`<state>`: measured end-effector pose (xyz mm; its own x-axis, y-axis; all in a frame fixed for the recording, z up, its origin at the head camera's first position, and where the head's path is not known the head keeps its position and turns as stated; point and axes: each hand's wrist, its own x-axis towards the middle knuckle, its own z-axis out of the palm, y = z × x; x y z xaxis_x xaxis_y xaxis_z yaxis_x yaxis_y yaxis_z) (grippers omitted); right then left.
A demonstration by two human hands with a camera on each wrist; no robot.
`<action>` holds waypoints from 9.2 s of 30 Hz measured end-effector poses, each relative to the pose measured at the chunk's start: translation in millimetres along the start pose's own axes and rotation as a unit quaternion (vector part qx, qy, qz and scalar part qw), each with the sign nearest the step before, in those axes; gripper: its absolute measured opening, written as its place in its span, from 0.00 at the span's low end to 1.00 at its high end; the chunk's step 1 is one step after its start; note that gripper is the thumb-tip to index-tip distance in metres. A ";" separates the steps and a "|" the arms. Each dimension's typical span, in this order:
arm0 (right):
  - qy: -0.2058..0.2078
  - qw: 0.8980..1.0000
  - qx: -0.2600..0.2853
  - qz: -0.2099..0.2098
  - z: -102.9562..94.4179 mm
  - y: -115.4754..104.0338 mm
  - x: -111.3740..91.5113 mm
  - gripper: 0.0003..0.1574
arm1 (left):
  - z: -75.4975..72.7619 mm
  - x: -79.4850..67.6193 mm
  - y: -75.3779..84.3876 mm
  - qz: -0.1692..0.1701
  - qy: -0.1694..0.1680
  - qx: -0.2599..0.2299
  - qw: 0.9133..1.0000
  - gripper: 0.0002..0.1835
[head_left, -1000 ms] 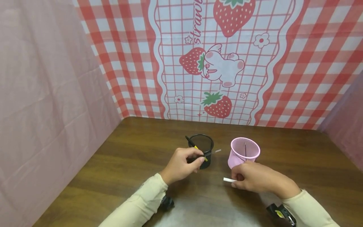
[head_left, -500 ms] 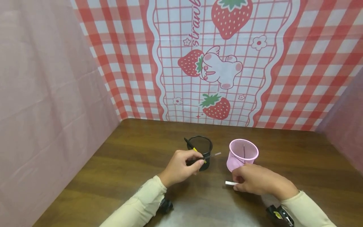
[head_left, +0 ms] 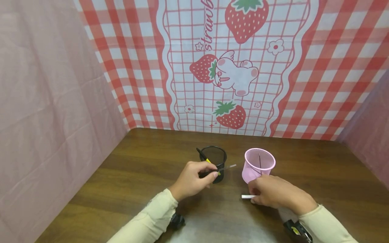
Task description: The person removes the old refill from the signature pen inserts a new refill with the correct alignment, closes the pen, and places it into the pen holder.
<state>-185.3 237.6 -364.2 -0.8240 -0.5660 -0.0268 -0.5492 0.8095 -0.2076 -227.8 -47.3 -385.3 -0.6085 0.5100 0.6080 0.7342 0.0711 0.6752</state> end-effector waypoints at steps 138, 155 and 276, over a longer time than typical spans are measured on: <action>0.301 0.926 0.074 -0.216 -4.0 -18.0 17.0 0.02 | 0.3 1.6 -4.0 0.052 -0.073 0.043 0.995 0.04; 0.300 0.927 0.075 -0.212 -5.8 -21.0 16.9 0.14 | -1.0 0.9 -0.6 0.027 -0.055 0.043 0.997 0.04; 0.295 0.936 0.085 -0.173 -16.5 -18.0 9.3 0.18 | -15.4 2.2 -9.6 0.026 0.013 0.044 0.999 0.04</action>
<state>-185.4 220.4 -344.5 -0.5620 -0.5645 0.6045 -0.8087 0.5284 -0.2584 -240.8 -60.0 -384.0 -0.5765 0.4918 0.6525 0.7875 0.1214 0.6043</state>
